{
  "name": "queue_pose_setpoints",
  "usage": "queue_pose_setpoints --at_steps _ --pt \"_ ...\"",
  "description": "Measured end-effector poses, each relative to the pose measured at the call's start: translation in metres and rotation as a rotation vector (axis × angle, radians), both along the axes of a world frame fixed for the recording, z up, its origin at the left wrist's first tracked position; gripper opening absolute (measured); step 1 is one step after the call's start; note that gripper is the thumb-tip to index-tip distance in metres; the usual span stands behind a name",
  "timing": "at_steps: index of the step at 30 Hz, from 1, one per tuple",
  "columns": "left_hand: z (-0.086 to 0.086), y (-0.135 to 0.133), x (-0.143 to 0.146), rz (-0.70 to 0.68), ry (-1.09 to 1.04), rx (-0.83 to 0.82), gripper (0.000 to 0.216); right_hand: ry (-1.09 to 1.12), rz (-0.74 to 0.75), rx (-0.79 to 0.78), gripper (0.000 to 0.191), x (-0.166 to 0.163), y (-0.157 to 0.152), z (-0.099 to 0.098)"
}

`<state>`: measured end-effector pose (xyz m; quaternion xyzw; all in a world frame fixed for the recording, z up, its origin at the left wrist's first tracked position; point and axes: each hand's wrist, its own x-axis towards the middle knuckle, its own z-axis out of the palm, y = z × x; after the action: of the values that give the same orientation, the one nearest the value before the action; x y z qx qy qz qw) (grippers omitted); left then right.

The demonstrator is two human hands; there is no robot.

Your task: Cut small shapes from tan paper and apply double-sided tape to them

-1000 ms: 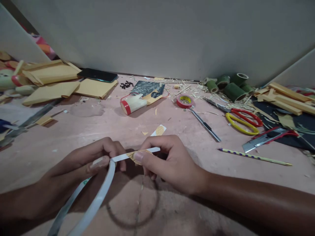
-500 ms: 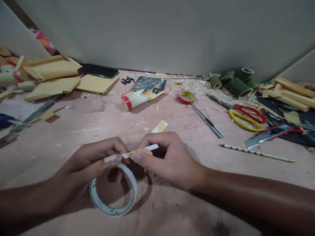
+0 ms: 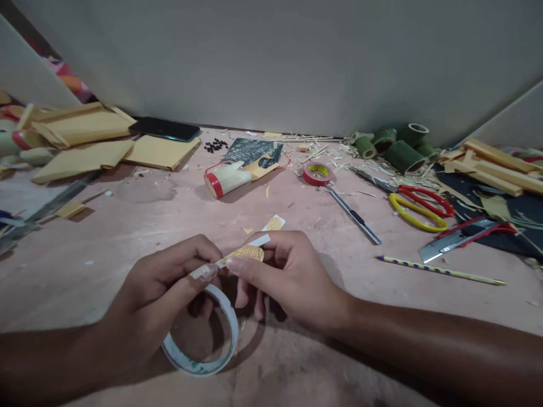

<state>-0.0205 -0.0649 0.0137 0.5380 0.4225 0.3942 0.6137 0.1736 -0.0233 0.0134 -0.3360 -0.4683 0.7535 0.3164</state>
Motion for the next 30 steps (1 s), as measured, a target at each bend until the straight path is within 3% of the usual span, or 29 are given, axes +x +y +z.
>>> queue_pose_setpoints --at_steps 30 --pt "0.0069 -0.0004 -0.0014 -0.026 0.159 0.139 0.019 -0.022 -0.037 -0.040 0.029 -0.0033 0.0010 0.0034"
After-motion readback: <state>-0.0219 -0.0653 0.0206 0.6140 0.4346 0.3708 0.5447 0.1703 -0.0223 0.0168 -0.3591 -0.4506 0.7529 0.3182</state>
